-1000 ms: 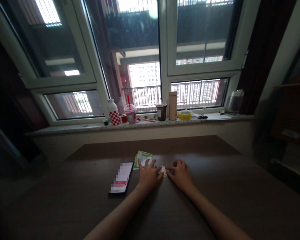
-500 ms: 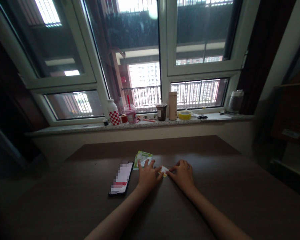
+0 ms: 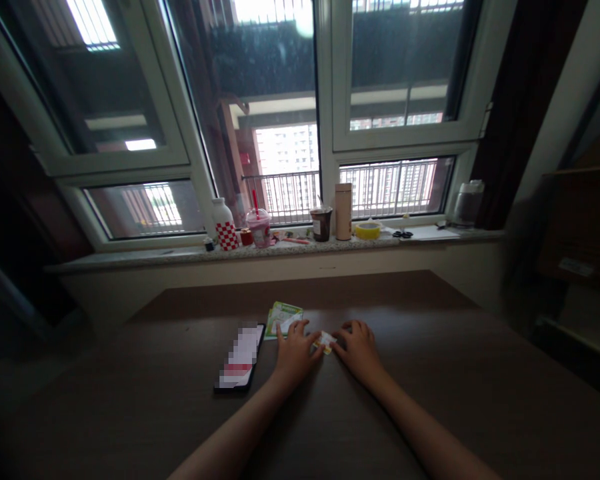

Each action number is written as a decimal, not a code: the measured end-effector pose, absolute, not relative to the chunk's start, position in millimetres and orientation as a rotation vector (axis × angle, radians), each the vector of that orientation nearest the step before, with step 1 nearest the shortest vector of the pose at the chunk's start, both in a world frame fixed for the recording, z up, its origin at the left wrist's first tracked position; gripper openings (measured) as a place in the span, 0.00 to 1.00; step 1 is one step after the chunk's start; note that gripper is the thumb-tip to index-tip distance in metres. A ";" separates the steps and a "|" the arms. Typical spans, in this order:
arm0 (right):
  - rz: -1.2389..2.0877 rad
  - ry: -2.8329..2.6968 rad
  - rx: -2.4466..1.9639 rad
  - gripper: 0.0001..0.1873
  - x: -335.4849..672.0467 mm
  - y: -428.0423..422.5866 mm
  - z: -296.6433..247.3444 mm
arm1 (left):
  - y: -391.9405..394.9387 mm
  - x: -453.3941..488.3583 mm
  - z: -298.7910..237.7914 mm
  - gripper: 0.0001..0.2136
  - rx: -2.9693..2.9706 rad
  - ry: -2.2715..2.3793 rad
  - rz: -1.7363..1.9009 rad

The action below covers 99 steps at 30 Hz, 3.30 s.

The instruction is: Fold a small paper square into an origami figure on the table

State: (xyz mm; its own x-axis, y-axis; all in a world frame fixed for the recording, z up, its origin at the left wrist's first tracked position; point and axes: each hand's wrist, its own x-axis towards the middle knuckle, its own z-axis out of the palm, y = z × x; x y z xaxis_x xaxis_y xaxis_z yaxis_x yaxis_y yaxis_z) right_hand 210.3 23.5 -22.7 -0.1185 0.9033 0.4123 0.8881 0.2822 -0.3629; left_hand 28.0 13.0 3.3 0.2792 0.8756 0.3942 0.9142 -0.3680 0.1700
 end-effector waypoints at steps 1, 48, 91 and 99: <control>0.042 -2.011 -1.589 0.13 210.2 23.7 -22.8 | 13.2 28.0 3.1 0.15 -2.435 -1.712 -0.658; 0.335 -1.830 -1.344 0.12 218.5 33.0 -24.3 | 17.9 25.7 6.1 0.07 -2.493 -1.858 -1.083; 0.091 -2.145 -1.416 0.17 210.7 23.7 -25.4 | 15.4 27.5 4.6 0.09 -2.436 -1.957 -0.848; 0.178 -2.137 -1.304 0.18 211.2 23.6 -24.3 | 15.9 27.9 2.6 0.11 -2.419 -1.977 -0.799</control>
